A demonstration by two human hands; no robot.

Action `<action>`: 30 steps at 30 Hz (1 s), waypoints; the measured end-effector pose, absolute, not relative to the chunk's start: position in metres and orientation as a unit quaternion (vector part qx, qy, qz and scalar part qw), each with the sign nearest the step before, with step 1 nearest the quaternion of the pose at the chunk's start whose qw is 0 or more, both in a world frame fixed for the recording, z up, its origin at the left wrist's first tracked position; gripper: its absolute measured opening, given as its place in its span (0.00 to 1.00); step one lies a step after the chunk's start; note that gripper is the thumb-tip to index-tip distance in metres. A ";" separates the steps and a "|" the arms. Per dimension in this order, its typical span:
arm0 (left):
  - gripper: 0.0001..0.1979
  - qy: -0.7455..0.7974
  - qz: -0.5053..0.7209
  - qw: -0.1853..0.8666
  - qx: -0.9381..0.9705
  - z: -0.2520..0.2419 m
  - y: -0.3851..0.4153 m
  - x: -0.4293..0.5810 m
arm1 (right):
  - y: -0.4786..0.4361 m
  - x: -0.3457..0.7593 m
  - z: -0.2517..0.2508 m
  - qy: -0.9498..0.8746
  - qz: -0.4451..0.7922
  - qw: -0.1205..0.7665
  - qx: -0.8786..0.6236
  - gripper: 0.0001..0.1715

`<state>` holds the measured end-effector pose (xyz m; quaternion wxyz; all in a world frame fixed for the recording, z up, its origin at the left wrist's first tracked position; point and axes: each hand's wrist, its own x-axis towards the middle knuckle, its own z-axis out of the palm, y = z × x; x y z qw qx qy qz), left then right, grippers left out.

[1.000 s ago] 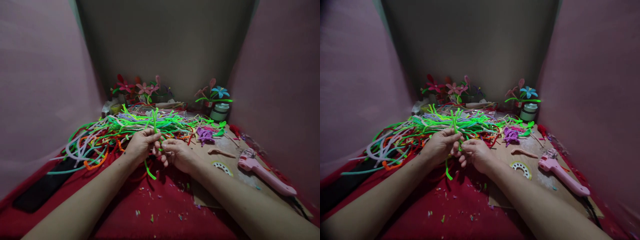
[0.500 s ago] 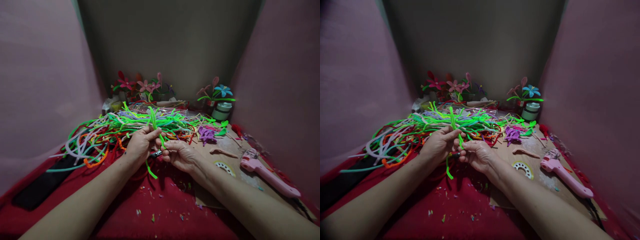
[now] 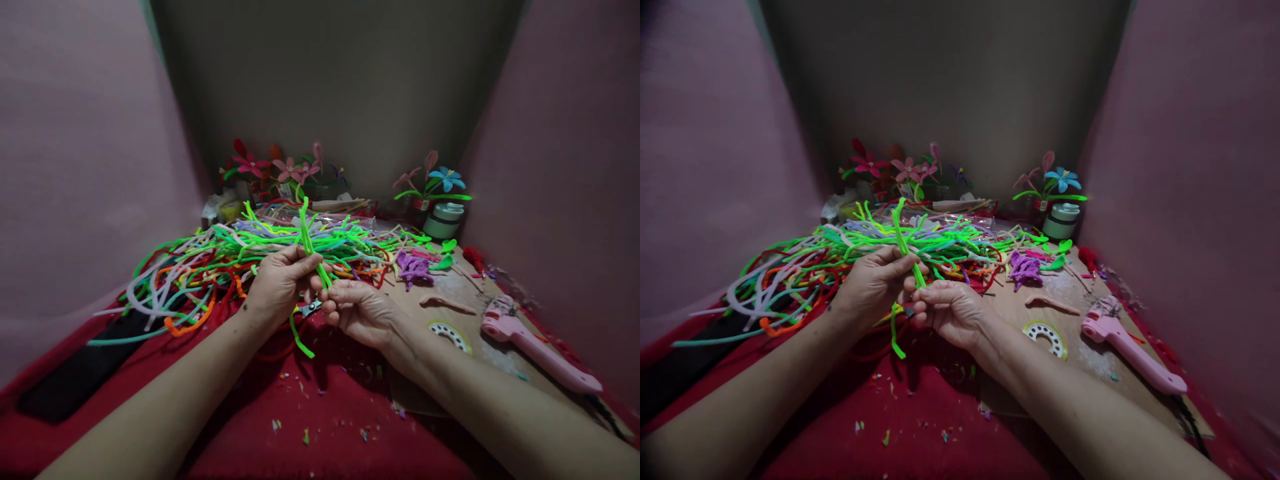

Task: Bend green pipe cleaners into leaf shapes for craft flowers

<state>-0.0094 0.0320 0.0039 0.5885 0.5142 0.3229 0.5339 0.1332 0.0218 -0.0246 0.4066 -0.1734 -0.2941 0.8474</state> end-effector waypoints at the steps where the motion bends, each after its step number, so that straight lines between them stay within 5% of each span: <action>1: 0.08 0.322 0.536 0.588 0.513 0.004 0.032 -0.009 | 0.022 0.133 -0.025 -0.288 0.847 0.408 -0.183 0.06; 15: 0.10 0.404 0.571 0.458 0.549 0.008 0.025 -0.005 | 0.018 0.130 -0.021 -0.315 0.804 0.447 -0.234 0.15; 24: 0.10 0.391 0.404 0.570 0.599 0.006 0.030 -0.013 | 0.021 0.132 -0.022 -0.324 0.784 0.469 -0.245 0.20; 30: 0.12 0.425 0.464 0.568 0.530 0.005 0.027 -0.006 | 0.024 0.133 -0.024 -0.356 0.780 0.457 -0.236 0.12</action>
